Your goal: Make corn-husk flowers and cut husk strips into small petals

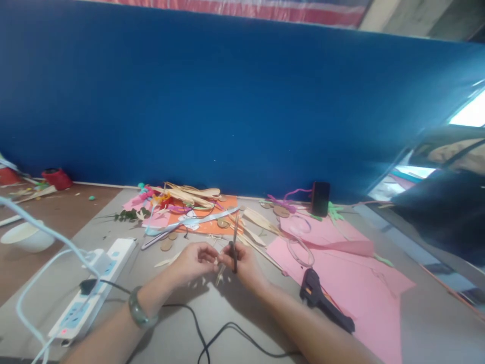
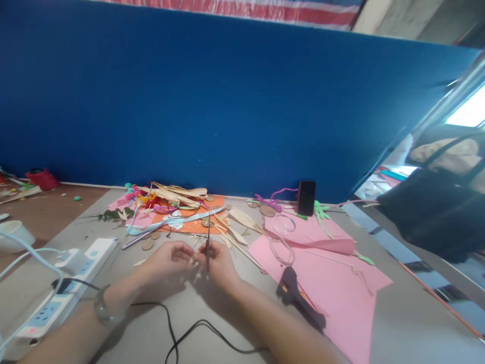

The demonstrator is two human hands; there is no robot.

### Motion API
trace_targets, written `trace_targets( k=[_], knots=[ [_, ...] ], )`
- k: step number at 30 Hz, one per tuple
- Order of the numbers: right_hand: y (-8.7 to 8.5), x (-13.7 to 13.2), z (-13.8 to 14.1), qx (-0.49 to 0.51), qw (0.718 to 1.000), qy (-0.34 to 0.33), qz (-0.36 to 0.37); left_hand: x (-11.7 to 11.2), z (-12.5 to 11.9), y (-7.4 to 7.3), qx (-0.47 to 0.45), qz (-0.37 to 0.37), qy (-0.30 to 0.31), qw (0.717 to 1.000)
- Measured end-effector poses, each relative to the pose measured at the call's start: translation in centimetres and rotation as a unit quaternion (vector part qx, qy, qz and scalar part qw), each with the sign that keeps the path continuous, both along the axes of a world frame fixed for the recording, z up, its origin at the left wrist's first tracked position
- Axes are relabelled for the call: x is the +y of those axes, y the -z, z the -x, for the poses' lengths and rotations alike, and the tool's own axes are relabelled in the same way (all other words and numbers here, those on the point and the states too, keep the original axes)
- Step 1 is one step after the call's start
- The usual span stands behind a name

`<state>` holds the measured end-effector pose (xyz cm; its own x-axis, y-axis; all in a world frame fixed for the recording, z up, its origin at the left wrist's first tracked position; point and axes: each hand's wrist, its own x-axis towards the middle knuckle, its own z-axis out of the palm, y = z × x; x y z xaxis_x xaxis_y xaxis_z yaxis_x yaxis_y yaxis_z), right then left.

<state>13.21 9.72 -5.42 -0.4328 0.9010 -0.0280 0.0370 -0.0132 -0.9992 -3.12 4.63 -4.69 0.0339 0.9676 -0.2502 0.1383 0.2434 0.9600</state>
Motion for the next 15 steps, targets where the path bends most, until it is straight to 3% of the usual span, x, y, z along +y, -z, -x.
trace_targets(
  k=[6,15],
  knots=[
    [-0.7,0.2,-0.1,-0.011,1.000,0.011,0.009,1.2,-0.2,1.1,-0.052,0.053,-0.006,0.997],
    [-0.4,0.5,0.0,-0.012,1.000,-0.017,0.023,0.5,-0.3,2.3,-0.177,0.107,0.001,0.978]
  ],
)
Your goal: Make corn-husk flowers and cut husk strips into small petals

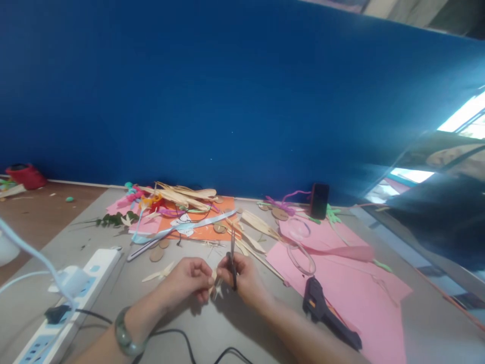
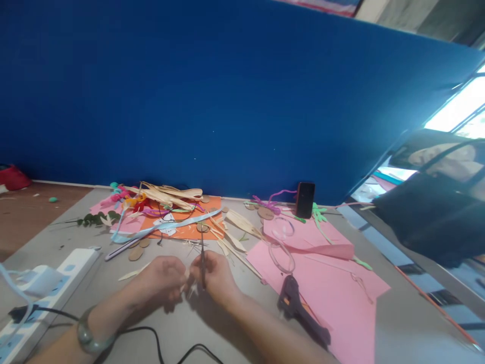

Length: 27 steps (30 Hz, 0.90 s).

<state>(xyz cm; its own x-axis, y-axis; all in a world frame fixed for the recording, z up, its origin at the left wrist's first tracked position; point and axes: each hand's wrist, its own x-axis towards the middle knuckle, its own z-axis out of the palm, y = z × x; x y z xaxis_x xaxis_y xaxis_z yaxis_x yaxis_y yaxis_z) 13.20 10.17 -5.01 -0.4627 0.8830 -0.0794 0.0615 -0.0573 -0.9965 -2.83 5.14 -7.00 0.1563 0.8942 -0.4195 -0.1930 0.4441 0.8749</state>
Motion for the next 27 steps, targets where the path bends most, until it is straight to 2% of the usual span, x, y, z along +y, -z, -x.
trace_targets(
  k=[3,6,10,14,20,27],
  knots=[
    [-0.3,-0.1,0.0,-0.004,1.000,-0.008,0.002,-0.1,0.0,-0.2,-0.005,-0.011,-0.015,1.000],
    [-0.6,-0.1,-0.3,-0.014,0.999,-0.038,-0.007,0.0,0.3,-0.8,-0.033,-0.033,-0.067,0.997],
    [-0.5,-0.1,-0.7,-0.054,0.989,-0.131,-0.030,0.2,1.0,-1.6,-0.065,-0.062,-0.123,0.988],
    [-0.2,-0.2,-0.9,-0.110,0.973,-0.205,0.002,0.2,1.3,-1.7,-0.080,-0.067,-0.157,0.982],
    [0.3,-0.2,-1.0,-0.156,0.955,-0.253,0.008,0.0,1.2,-1.6,-0.087,-0.094,-0.161,0.979],
    [1.2,-0.3,-0.6,-0.117,0.957,-0.261,0.058,-0.2,0.8,-1.5,-0.083,-0.103,-0.162,0.978]
  ],
)
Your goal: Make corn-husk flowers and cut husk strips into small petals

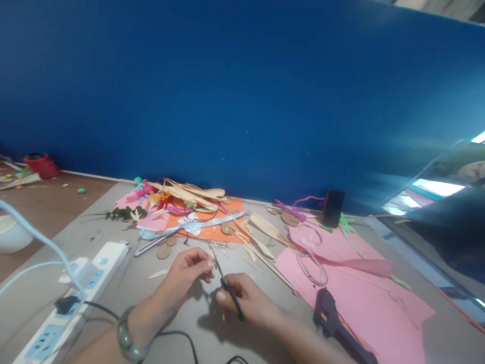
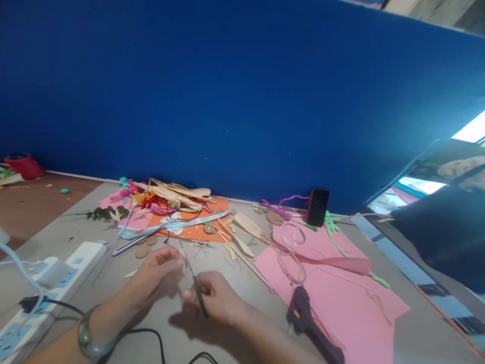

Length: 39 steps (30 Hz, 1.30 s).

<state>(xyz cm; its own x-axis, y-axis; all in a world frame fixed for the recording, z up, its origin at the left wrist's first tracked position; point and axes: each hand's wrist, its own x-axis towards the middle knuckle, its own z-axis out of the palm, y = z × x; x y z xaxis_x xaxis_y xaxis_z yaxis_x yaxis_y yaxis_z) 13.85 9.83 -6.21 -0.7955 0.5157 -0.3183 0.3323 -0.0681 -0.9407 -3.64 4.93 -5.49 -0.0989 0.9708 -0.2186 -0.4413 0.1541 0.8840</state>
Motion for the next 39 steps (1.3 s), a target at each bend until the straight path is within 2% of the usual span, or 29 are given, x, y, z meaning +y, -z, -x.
trace_targets(
  k=[18,25,39],
  knots=[
    [0.65,-0.19,0.18,0.005,0.999,0.035,0.017,0.01,-0.05,0.32,-0.034,0.003,0.022,0.999],
    [0.04,-0.32,0.36,0.007,0.999,0.036,0.004,0.00,0.02,0.42,-0.037,-0.003,0.022,0.999],
    [0.10,-0.36,0.25,0.003,0.999,0.038,0.003,-0.04,0.07,-0.24,-0.038,-0.012,0.028,0.999]
  ],
)
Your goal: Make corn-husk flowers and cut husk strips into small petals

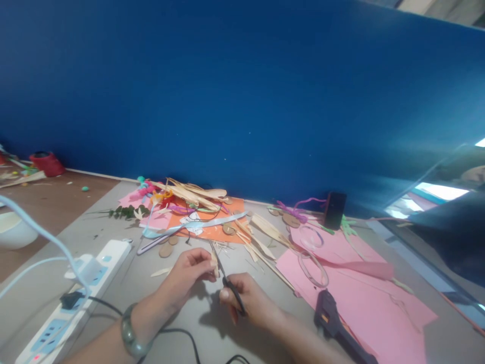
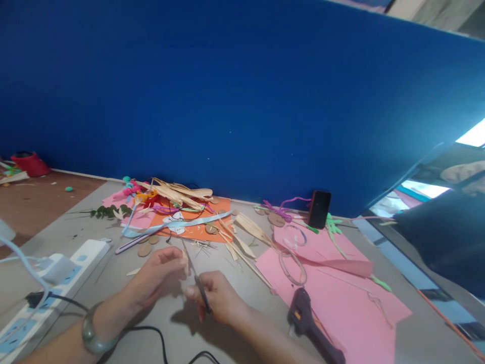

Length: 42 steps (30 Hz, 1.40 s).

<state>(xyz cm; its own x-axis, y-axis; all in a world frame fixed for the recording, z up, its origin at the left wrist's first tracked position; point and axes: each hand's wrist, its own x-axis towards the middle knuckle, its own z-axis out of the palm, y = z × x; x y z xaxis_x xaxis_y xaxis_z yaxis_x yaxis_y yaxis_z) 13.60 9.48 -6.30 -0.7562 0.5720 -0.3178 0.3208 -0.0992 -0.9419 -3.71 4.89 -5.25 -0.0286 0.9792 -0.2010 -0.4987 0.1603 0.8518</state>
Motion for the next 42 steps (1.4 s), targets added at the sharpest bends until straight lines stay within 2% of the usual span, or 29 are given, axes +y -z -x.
trace_targets(
  k=[8,18,28,36,42],
  knots=[
    [0.3,-0.1,0.0,-0.001,1.000,0.016,0.022,-0.1,-0.1,0.2,-0.008,-0.001,-0.002,1.000],
    [0.1,-0.5,0.4,0.021,0.999,-0.027,-0.036,0.2,0.1,0.7,0.014,0.012,-0.059,0.998],
    [0.7,-0.6,0.5,0.012,1.000,0.002,-0.016,0.1,-0.2,0.4,0.029,0.030,-0.058,0.997],
    [0.4,-0.6,0.6,0.009,1.000,0.013,-0.009,0.0,-0.3,0.5,0.024,0.036,-0.056,0.997],
    [1.1,-0.6,0.4,0.011,1.000,0.016,-0.006,0.0,-0.2,0.5,0.022,0.039,-0.051,0.998]
  ],
)
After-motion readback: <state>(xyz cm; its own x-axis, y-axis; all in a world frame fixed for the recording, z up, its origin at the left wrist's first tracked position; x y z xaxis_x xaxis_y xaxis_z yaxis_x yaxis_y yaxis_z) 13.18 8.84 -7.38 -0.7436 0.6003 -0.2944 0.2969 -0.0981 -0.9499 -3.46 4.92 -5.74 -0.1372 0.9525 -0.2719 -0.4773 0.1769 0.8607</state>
